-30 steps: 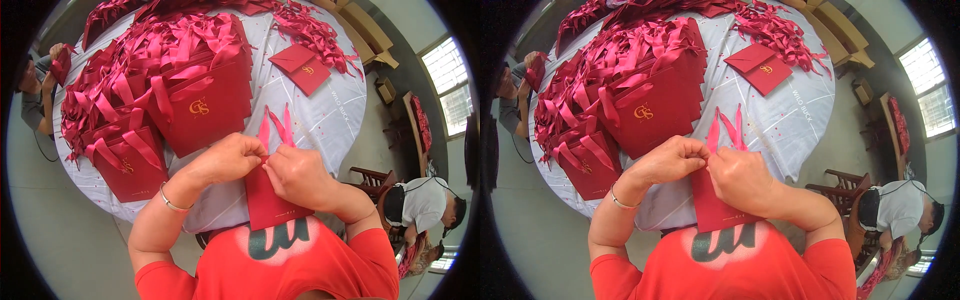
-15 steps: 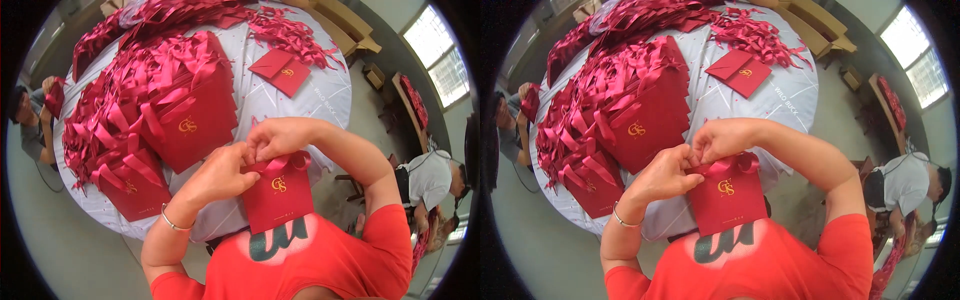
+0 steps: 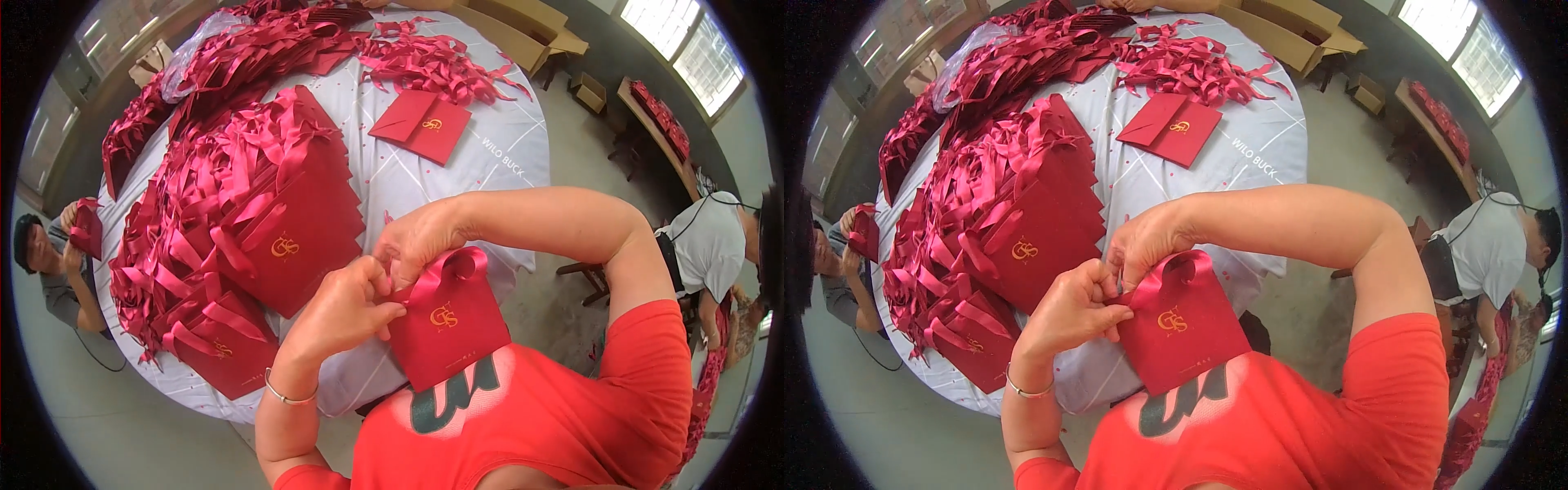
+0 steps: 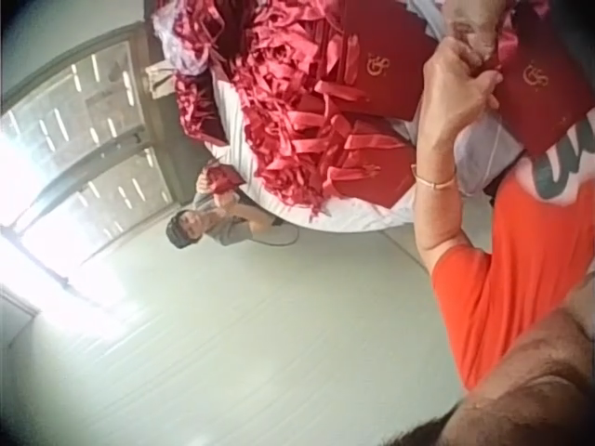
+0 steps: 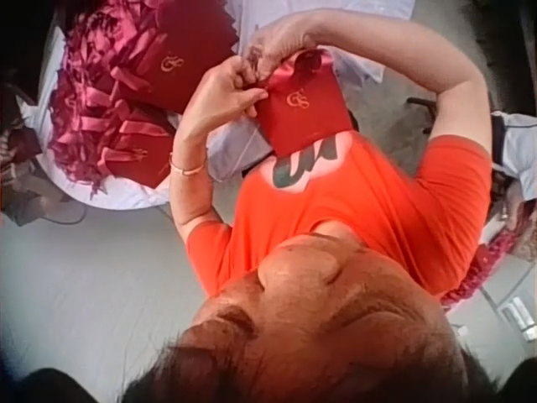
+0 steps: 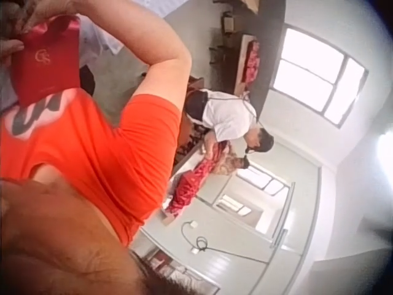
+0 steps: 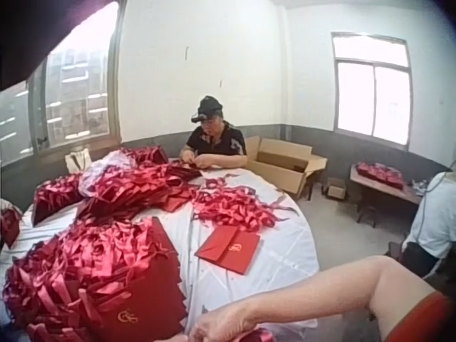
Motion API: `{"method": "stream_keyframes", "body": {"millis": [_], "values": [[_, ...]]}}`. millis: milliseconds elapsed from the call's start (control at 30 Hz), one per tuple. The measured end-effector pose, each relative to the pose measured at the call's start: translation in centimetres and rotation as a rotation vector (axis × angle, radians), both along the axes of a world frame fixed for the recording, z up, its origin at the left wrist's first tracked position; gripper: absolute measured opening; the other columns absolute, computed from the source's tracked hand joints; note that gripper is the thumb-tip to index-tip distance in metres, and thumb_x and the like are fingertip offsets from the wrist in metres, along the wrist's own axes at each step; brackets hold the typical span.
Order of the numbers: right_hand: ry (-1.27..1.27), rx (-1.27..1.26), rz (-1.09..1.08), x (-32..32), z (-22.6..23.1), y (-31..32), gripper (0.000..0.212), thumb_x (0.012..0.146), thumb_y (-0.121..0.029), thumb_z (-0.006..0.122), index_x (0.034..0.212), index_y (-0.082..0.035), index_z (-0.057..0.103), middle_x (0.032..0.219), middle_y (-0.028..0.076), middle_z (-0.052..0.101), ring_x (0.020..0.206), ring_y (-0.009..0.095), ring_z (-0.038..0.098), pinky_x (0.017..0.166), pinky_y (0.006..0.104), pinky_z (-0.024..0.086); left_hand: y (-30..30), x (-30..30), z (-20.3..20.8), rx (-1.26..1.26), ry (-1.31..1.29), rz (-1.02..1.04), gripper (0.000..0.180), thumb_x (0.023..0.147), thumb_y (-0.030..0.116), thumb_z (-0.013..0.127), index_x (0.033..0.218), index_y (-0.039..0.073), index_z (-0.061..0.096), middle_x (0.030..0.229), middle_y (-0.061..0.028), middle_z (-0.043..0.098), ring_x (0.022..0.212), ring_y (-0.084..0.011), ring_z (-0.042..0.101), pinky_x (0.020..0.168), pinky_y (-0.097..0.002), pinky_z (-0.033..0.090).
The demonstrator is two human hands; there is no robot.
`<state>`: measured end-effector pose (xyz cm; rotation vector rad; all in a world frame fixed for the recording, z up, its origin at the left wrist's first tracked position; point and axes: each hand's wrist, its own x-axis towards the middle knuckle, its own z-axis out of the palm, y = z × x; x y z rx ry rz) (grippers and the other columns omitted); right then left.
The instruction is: The person attaches handles to paper gift bags by threading ribbon strips through the holes by hand.
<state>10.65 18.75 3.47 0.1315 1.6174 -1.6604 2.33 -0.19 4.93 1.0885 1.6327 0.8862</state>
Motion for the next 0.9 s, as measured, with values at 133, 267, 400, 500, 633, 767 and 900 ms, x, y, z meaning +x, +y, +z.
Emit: {"method": "stream_keyframes", "body": {"millis": [133, 267, 400, 500, 633, 767, 900], "values": [[-0.021, 0.086, -0.091, -0.1, 0.6, -0.3, 0.031, 0.074, 0.001, 0.070, 0.104, 0.003, 0.064, 0.089, 0.008, 0.071, 0.076, 0.013, 0.067, 0.065, 0.0261, 0.052, -0.1, 0.0, 0.0, -0.058, -0.032, 0.020, 0.029, 0.080, -0.003, 0.075, 0.087, 0.005, 0.048, 0.065, -0.0019, 0.059, 0.057, -0.0106, 0.066, 0.047, -0.0231, 0.044], [-0.041, 0.151, -0.193, 0.0, 0.4, -0.3, 0.035, 0.069, 0.002, 0.074, 0.102, 0.003, 0.064, 0.085, 0.007, 0.069, 0.075, 0.014, 0.066, 0.064, 0.0266, 0.052, -0.2, -0.1, -0.2, 0.041, 0.009, -0.047, 0.028, 0.076, 0.001, 0.076, 0.094, 0.001, 0.054, 0.071, -0.0086, 0.065, 0.060, -0.0149, 0.067, 0.054, -0.0292, 0.050], [0.043, 0.240, -0.318, 0.2, -0.5, -0.2, 0.040, 0.067, 0.001, 0.078, 0.103, 0.003, 0.061, 0.078, 0.007, 0.067, 0.067, 0.015, 0.063, 0.057, 0.0274, 0.050, -0.2, -0.1, 0.0, 0.073, 0.062, -0.048, 0.032, 0.077, -0.006, 0.075, 0.094, 0.004, 0.050, 0.068, -0.0006, 0.059, 0.057, -0.0059, 0.058, 0.048, -0.0220, 0.043], [0.090, 0.315, -0.560, 0.3, 0.0, 0.5, 0.044, 0.068, 0.000, 0.079, 0.105, 0.001, 0.056, 0.076, 0.007, 0.065, 0.061, 0.014, 0.059, 0.050, 0.0272, 0.045, -0.3, 0.0, -0.1, 0.115, -0.017, -0.046, 0.033, 0.077, -0.006, 0.074, 0.098, 0.004, 0.051, 0.068, 0.0000, 0.059, 0.056, -0.0046, 0.056, 0.048, -0.0217, 0.042], [0.125, 0.113, -0.684, 0.3, -0.3, 1.7, 0.041, 0.074, -0.005, 0.079, 0.106, -0.001, 0.054, 0.072, 0.007, 0.063, 0.054, 0.011, 0.054, 0.045, 0.0247, 0.042, -0.1, 0.0, -0.3, 0.037, 0.005, -0.047, 0.035, 0.077, 0.003, 0.075, 0.105, 0.003, 0.055, 0.070, -0.0051, 0.063, 0.058, -0.0100, 0.059, 0.056, -0.0290, 0.047], [0.144, 0.186, -0.638, 0.7, -0.9, 1.3, 0.032, 0.080, -0.009, 0.075, 0.105, -0.003, 0.056, 0.072, 0.005, 0.062, 0.054, 0.010, 0.055, 0.045, 0.0241, 0.042, -0.1, 0.1, -0.8, 0.057, 0.029, -0.058, 0.035, 0.076, 0.005, 0.076, 0.108, 0.005, 0.059, 0.070, -0.0059, 0.062, 0.058, -0.0098, 0.057, 0.058, -0.0298, 0.047], [0.155, 0.202, -0.646, 0.9, -1.3, 0.8, 0.029, 0.082, -0.011, 0.073, 0.104, -0.003, 0.056, 0.071, 0.005, 0.061, 0.055, 0.011, 0.055, 0.046, 0.0246, 0.043, 0.0, 0.0, -1.5, 0.150, 0.167, -0.117, 0.043, 0.075, 0.000, 0.078, 0.113, 0.004, 0.061, 0.071, 0.0044, 0.055, 0.052, -0.0011, 0.050, 0.049, -0.0211, 0.039]]}}
